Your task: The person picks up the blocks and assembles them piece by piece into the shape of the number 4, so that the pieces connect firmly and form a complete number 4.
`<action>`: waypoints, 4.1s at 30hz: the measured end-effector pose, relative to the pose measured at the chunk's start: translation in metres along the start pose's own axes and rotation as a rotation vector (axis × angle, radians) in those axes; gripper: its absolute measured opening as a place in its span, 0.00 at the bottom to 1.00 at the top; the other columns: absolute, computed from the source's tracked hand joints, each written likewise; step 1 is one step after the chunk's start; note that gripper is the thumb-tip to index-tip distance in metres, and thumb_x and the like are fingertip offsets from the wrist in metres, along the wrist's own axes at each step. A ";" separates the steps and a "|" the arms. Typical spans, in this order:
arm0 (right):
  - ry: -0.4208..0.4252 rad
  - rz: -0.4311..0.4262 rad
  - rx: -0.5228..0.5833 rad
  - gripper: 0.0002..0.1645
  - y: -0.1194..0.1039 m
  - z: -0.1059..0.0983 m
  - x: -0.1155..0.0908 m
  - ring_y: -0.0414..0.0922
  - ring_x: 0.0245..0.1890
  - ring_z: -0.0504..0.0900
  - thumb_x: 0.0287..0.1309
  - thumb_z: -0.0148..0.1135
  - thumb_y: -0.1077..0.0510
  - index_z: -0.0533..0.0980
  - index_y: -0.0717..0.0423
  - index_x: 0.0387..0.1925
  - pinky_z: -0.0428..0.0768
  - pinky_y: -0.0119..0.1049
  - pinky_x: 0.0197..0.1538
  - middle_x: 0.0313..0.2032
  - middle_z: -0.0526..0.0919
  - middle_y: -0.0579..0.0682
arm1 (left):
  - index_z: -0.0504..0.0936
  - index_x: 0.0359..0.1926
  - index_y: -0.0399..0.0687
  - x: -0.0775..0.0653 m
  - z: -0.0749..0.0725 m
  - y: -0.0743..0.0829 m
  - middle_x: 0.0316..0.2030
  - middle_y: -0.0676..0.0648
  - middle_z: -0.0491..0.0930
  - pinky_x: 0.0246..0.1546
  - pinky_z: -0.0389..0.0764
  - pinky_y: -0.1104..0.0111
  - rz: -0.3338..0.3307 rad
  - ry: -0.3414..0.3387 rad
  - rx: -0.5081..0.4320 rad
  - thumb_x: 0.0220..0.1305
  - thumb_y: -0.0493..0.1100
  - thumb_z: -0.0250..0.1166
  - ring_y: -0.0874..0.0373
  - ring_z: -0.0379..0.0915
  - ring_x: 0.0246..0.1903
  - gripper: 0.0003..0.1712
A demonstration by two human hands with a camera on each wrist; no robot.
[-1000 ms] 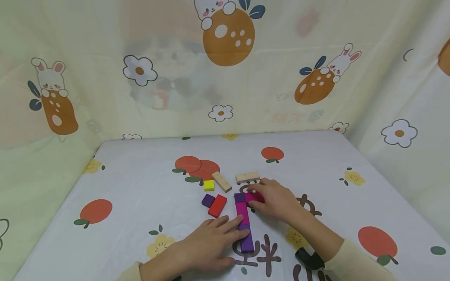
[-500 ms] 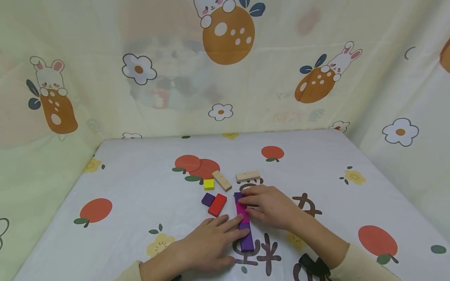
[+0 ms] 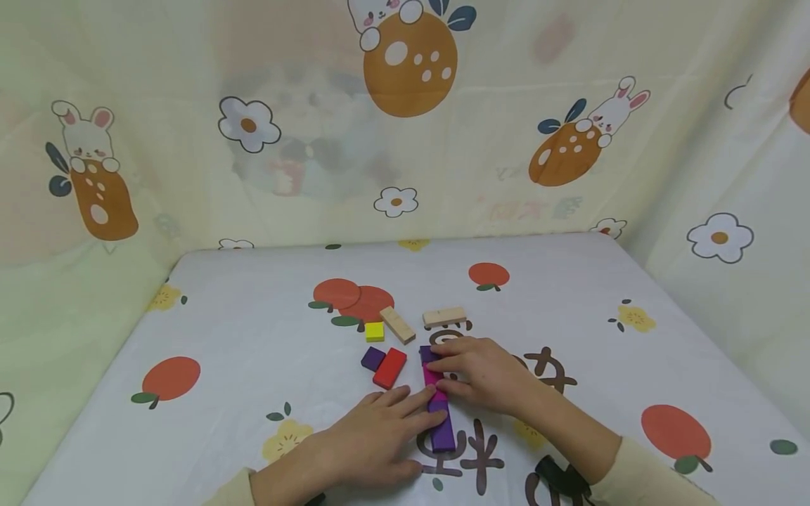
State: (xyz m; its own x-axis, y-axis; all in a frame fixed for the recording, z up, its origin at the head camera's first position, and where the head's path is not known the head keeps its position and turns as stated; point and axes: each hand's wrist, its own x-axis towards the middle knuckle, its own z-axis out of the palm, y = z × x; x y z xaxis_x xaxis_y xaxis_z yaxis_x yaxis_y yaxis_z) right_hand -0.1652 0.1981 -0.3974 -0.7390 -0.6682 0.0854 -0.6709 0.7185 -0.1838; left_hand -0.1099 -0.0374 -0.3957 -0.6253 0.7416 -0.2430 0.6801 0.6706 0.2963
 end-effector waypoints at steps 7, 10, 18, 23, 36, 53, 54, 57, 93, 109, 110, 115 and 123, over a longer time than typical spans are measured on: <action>0.006 -0.010 -0.054 0.20 -0.003 -0.003 0.001 0.55 0.64 0.81 0.65 0.69 0.48 0.86 0.47 0.57 0.79 0.57 0.63 0.62 0.84 0.52 | 0.64 0.77 0.74 0.000 0.000 0.000 0.81 0.57 0.56 0.71 0.68 0.42 0.004 0.009 0.014 0.67 0.61 0.66 0.45 0.57 0.78 0.40; -0.001 -0.010 -0.081 0.20 -0.004 -0.004 0.001 0.55 0.63 0.81 0.65 0.69 0.48 0.86 0.46 0.57 0.80 0.56 0.62 0.62 0.84 0.52 | 0.63 0.77 0.74 0.000 0.000 0.000 0.81 0.58 0.56 0.70 0.69 0.42 0.002 0.009 0.020 0.67 0.61 0.67 0.45 0.58 0.78 0.40; 0.008 -0.022 -0.085 0.20 -0.005 -0.002 -0.001 0.56 0.63 0.81 0.65 0.69 0.49 0.86 0.48 0.56 0.79 0.55 0.65 0.61 0.85 0.52 | 0.64 0.77 0.75 0.001 0.001 0.000 0.80 0.58 0.56 0.70 0.69 0.43 -0.003 0.017 0.031 0.67 0.61 0.66 0.47 0.59 0.77 0.40; 0.005 -0.029 -0.088 0.20 -0.004 -0.001 0.000 0.54 0.64 0.81 0.66 0.69 0.48 0.86 0.48 0.57 0.78 0.53 0.66 0.61 0.85 0.52 | 0.67 0.76 0.72 0.002 0.002 -0.003 0.80 0.58 0.59 0.69 0.72 0.45 0.013 0.058 0.030 0.68 0.59 0.65 0.49 0.61 0.76 0.37; 0.008 -0.017 -0.083 0.21 -0.004 0.001 0.000 0.54 0.64 0.81 0.64 0.70 0.49 0.86 0.48 0.56 0.80 0.52 0.65 0.61 0.85 0.52 | 0.84 0.60 0.56 0.005 -0.022 -0.014 0.55 0.55 0.86 0.55 0.84 0.60 -0.023 0.307 0.028 0.68 0.51 0.67 0.59 0.82 0.55 0.21; 0.039 -0.061 -0.082 0.19 -0.004 0.001 -0.002 0.54 0.61 0.82 0.65 0.69 0.51 0.86 0.49 0.57 0.81 0.51 0.62 0.61 0.85 0.53 | 0.89 0.48 0.52 0.021 -0.026 -0.047 0.40 0.51 0.87 0.40 0.83 0.59 -0.094 0.466 0.136 0.63 0.47 0.72 0.53 0.82 0.40 0.13; 0.035 -0.059 -0.084 0.20 -0.004 0.001 -0.002 0.54 0.61 0.82 0.66 0.69 0.51 0.86 0.49 0.57 0.81 0.51 0.62 0.61 0.85 0.53 | 0.88 0.49 0.52 0.022 -0.026 -0.047 0.40 0.51 0.87 0.41 0.83 0.58 -0.107 0.454 0.138 0.63 0.47 0.72 0.52 0.82 0.41 0.14; 0.025 -0.047 -0.088 0.20 -0.005 0.002 -0.001 0.54 0.62 0.82 0.65 0.69 0.50 0.86 0.49 0.57 0.81 0.51 0.62 0.61 0.85 0.53 | 0.88 0.51 0.53 0.024 -0.025 -0.047 0.43 0.50 0.87 0.45 0.83 0.56 -0.146 0.424 0.142 0.63 0.49 0.73 0.51 0.82 0.44 0.16; 0.026 -0.033 -0.085 0.20 -0.007 0.003 -0.001 0.53 0.61 0.82 0.65 0.70 0.50 0.86 0.49 0.56 0.82 0.49 0.61 0.60 0.86 0.52 | 0.84 0.60 0.54 0.032 -0.023 -0.048 0.49 0.48 0.88 0.58 0.78 0.48 -0.210 0.337 0.124 0.61 0.48 0.76 0.49 0.81 0.52 0.26; 0.017 -0.001 -0.059 0.20 -0.007 0.004 -0.001 0.53 0.62 0.82 0.64 0.70 0.50 0.86 0.48 0.56 0.82 0.51 0.61 0.61 0.85 0.52 | 0.85 0.59 0.54 0.033 -0.024 -0.052 0.47 0.50 0.89 0.49 0.84 0.57 -0.103 0.377 0.173 0.61 0.43 0.76 0.54 0.86 0.44 0.24; 0.015 0.000 -0.057 0.20 -0.007 0.004 -0.001 0.53 0.62 0.82 0.64 0.70 0.49 0.86 0.48 0.56 0.82 0.51 0.61 0.61 0.85 0.52 | 0.86 0.58 0.53 0.034 -0.024 -0.053 0.46 0.50 0.89 0.46 0.85 0.59 -0.095 0.380 0.177 0.61 0.42 0.75 0.54 0.87 0.43 0.23; 0.023 -0.006 -0.067 0.20 -0.007 0.004 -0.001 0.53 0.61 0.82 0.64 0.70 0.49 0.86 0.48 0.56 0.82 0.51 0.61 0.61 0.85 0.52 | 0.86 0.57 0.53 0.034 -0.026 -0.054 0.45 0.50 0.89 0.41 0.86 0.63 -0.067 0.395 0.180 0.62 0.41 0.74 0.55 0.87 0.41 0.21; 0.032 -0.011 -0.069 0.19 -0.007 0.006 0.000 0.52 0.62 0.82 0.64 0.70 0.49 0.87 0.48 0.55 0.81 0.51 0.62 0.61 0.85 0.52 | 0.86 0.58 0.51 0.038 -0.028 -0.056 0.50 0.50 0.88 0.48 0.87 0.62 -0.061 0.405 0.180 0.63 0.40 0.74 0.55 0.87 0.48 0.21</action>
State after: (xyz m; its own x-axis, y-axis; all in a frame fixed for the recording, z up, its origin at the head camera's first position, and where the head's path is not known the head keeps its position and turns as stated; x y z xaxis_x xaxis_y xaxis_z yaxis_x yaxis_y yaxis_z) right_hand -0.1599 0.1922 -0.4016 -0.7325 -0.6704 0.1182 -0.6807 0.7235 -0.1151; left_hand -0.1824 -0.0469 -0.3954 -0.7415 0.6568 0.1372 0.6706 0.7324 0.1181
